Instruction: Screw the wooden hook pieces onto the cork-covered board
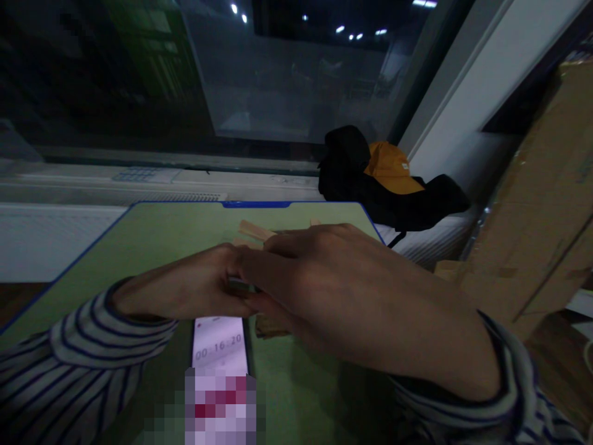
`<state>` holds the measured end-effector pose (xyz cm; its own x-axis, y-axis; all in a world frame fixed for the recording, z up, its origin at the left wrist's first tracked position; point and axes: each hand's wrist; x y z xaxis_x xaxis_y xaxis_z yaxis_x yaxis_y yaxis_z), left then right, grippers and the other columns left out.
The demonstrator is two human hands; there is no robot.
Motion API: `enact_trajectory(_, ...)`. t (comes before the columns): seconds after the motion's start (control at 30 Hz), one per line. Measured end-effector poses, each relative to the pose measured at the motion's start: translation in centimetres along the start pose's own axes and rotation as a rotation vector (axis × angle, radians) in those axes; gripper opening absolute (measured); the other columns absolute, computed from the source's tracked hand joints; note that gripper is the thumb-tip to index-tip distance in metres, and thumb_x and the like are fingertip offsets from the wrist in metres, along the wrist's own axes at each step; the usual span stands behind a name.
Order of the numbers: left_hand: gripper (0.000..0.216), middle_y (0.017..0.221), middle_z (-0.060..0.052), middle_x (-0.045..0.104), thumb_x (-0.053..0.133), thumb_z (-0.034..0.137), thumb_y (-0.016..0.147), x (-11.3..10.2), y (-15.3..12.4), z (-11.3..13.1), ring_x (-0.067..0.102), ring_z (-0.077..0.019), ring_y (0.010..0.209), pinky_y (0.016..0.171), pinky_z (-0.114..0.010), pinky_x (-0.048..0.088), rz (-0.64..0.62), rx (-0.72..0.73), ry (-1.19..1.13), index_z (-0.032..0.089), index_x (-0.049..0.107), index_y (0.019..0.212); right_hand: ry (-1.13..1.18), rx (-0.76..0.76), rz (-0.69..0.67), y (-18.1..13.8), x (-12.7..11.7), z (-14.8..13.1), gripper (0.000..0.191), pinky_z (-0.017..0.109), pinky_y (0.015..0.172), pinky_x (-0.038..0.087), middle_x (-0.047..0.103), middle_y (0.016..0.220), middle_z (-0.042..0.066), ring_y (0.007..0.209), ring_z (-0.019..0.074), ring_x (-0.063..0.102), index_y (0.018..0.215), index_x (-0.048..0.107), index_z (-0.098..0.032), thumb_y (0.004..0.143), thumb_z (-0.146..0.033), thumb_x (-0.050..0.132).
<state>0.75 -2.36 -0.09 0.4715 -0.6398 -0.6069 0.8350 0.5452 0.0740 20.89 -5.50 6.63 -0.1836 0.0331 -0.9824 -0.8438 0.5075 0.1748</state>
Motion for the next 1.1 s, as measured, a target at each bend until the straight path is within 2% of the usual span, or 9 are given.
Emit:
enact_trajectory(0.13, 0.021, 0.075, 0.0, 0.064, 0.059, 0.033, 0.085, 0.07, 0.0, -0.02, 0.055, -0.0115, 0.066, 0.059, -0.021, 0.041, 0.007, -0.023, -0.056, 0.014, 0.068, 0.087, -0.005, -0.005, -0.004, -0.12, -0.09, -0.04, 0.021, 0.029, 0.063, 0.045, 0.066, 0.092, 0.003, 0.076, 0.0176, 0.063, 0.11, 0.056, -0.021, 0.091, -0.03, 0.053)
enact_trajectory(0.27, 0.021, 0.07, 0.001, 0.062, 0.058, 0.031, 0.086, 0.05, -0.06, -0.14, 0.053, -0.0105, 0.063, 0.058, -0.021, 0.039, 0.011, -0.022, -0.032, 0.013, 0.069, 0.083, 0.022, -0.048, 0.011, -0.3, -0.27, -0.11, 0.027, 0.028, 0.063, 0.044, 0.065, 0.101, 0.004, 0.079, 0.0158, 0.062, 0.118, 0.055, -0.02, 0.092, -0.027, 0.05)
enact_trajectory(0.37, 0.018, 0.069, 0.001, 0.062, 0.058, 0.027, 0.085, 0.04, -0.1, -0.21, 0.052, -0.0098, 0.061, 0.057, -0.02, 0.039, 0.007, -0.024, 0.008, 0.013, 0.069, 0.084, 0.03, -0.055, 0.008, -0.33, -0.28, -0.1, 0.021, 0.027, 0.061, 0.042, 0.066, 0.097, 0.005, 0.076, 0.0153, 0.061, 0.11, 0.059, -0.017, 0.091, -0.021, 0.052)
enact_trajectory(0.6, 0.016, 0.075, 0.0, 0.065, 0.056, 0.017, 0.082, 0.08, -0.05, -0.09, 0.053, -0.0094, 0.062, 0.059, -0.02, 0.04, -0.022, 0.012, 0.042, 0.013, 0.069, 0.089, 0.029, 0.005, -0.01, -0.24, -0.2, -0.12, 0.015, 0.027, 0.058, 0.04, 0.065, 0.088, 0.002, 0.071, 0.0157, 0.06, 0.101, 0.058, -0.021, 0.087, -0.022, 0.058)
enact_trajectory(0.73, 0.015, 0.077, 0.0, 0.065, 0.058, 0.021, 0.083, -0.01, -0.08, 0.04, 0.054, -0.01, 0.065, 0.059, -0.019, 0.04, -0.01, -0.002, 0.001, 0.013, 0.069, 0.089, 0.023, 0.009, -0.012, -0.05, -0.14, -0.11, 0.014, 0.026, 0.055, 0.039, 0.064, 0.084, 0.001, 0.067, 0.0151, 0.06, 0.1, 0.057, -0.02, 0.086, -0.02, 0.059)
enact_trajectory(0.87, 0.019, 0.078, 0.0, 0.066, 0.061, 0.03, 0.084, -0.01, -0.08, -0.01, 0.056, -0.0112, 0.068, 0.061, -0.02, 0.041, -0.004, -0.031, -0.043, 0.014, 0.069, 0.091, 0.022, 0.012, -0.032, 0.01, -0.12, -0.12, 0.018, 0.028, 0.061, 0.044, 0.066, 0.092, 0.003, 0.075, 0.0175, 0.063, 0.107, 0.057, -0.02, 0.09, -0.025, 0.054)
enact_trajectory(0.97, 0.018, 0.079, 0.0, 0.065, 0.06, 0.029, 0.086, 0.0, -0.09, -0.04, 0.058, -0.0117, 0.073, 0.065, -0.021, 0.042, 0.012, -0.013, -0.063, 0.014, 0.069, 0.089, 0.049, -0.027, -0.015, -0.14, -0.3, -0.17, 0.024, 0.028, 0.066, 0.044, 0.065, 0.102, 0.005, 0.083, 0.0169, 0.063, 0.115, 0.055, -0.02, 0.093, -0.027, 0.049)
enact_trajectory(1.1, 0.016, 0.069, 0.002, 0.061, 0.06, 0.026, 0.085, -0.04, -0.12, -0.02, 0.055, -0.0099, 0.066, 0.059, -0.019, 0.04, -0.008, -0.014, -0.022, 0.013, 0.068, 0.08, 0.069, -0.061, -0.013, -0.23, -0.49, -0.14, 0.021, 0.027, 0.066, 0.043, 0.066, 0.103, 0.005, 0.081, 0.0153, 0.062, 0.11, 0.059, -0.017, 0.091, -0.02, 0.052)
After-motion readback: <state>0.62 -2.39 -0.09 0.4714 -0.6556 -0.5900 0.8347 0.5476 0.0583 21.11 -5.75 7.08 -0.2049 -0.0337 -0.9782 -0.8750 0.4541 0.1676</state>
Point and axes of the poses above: each hand's wrist, its own y-axis towards the middle knuckle, its own x-axis out of the palm, z = x × y
